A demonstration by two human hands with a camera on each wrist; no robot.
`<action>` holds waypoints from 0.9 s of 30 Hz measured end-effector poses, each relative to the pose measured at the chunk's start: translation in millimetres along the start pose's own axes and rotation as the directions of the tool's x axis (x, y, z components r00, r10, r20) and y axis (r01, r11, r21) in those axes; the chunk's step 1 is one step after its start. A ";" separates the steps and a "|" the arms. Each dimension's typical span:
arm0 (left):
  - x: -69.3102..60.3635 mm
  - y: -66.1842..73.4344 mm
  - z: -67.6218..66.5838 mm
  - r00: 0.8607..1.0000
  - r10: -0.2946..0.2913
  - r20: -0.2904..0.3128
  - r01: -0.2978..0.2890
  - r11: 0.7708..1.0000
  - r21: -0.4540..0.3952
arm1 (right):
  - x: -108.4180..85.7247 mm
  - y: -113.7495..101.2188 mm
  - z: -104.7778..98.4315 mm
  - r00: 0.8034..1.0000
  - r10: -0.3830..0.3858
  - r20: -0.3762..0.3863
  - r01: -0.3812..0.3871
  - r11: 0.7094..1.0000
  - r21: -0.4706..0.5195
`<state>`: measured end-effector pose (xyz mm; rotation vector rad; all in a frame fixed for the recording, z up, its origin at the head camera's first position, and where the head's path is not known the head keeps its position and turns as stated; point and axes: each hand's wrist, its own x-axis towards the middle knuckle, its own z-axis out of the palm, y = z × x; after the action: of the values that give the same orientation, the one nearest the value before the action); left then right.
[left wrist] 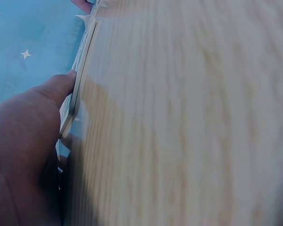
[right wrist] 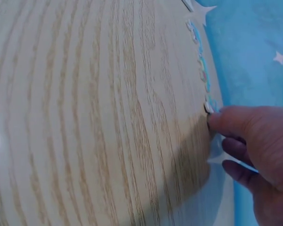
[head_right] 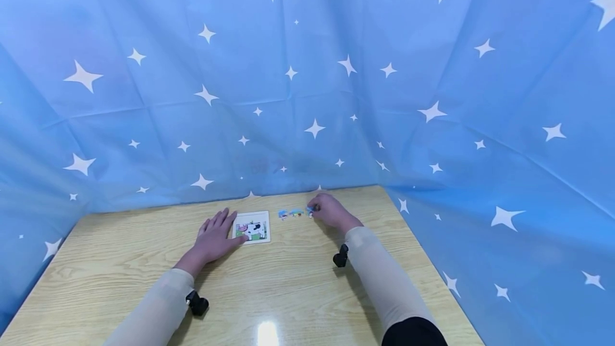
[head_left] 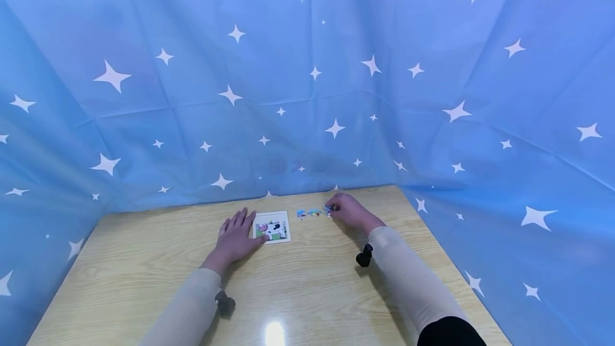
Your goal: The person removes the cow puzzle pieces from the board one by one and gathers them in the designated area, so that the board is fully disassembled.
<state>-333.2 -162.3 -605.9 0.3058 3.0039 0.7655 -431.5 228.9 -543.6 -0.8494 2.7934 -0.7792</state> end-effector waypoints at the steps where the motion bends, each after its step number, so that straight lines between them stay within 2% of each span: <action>1: 0.3 0.0 0.2 1.000 0.001 -0.002 -0.001 1.000 0.001 | 0.4 -0.1 0.3 1.000 -0.001 -0.001 0.001 1.000 0.000; 8: -3.7 6.8 -4.7 1.000 0.005 -0.001 -0.005 1.000 0.003 | 1.6 0.5 -0.5 1.000 0.027 0.008 -0.027 1.000 0.013; 15: 0.8 -0.3 -0.1 1.000 0.008 0.003 -0.008 1.000 0.008 | 0.6 0.3 -2.3 0.999 0.035 0.035 -0.036 0.999 0.032; 27: 0.1 -0.1 -0.5 1.000 0.010 0.002 -0.010 1.000 0.008 | 2.0 1.7 -2.9 0.998 0.056 0.039 -0.058 0.997 0.051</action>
<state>-333.4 -162.6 -605.5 0.3219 3.0062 0.7538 -434.8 230.3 -541.9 -0.7640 2.7392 -0.8149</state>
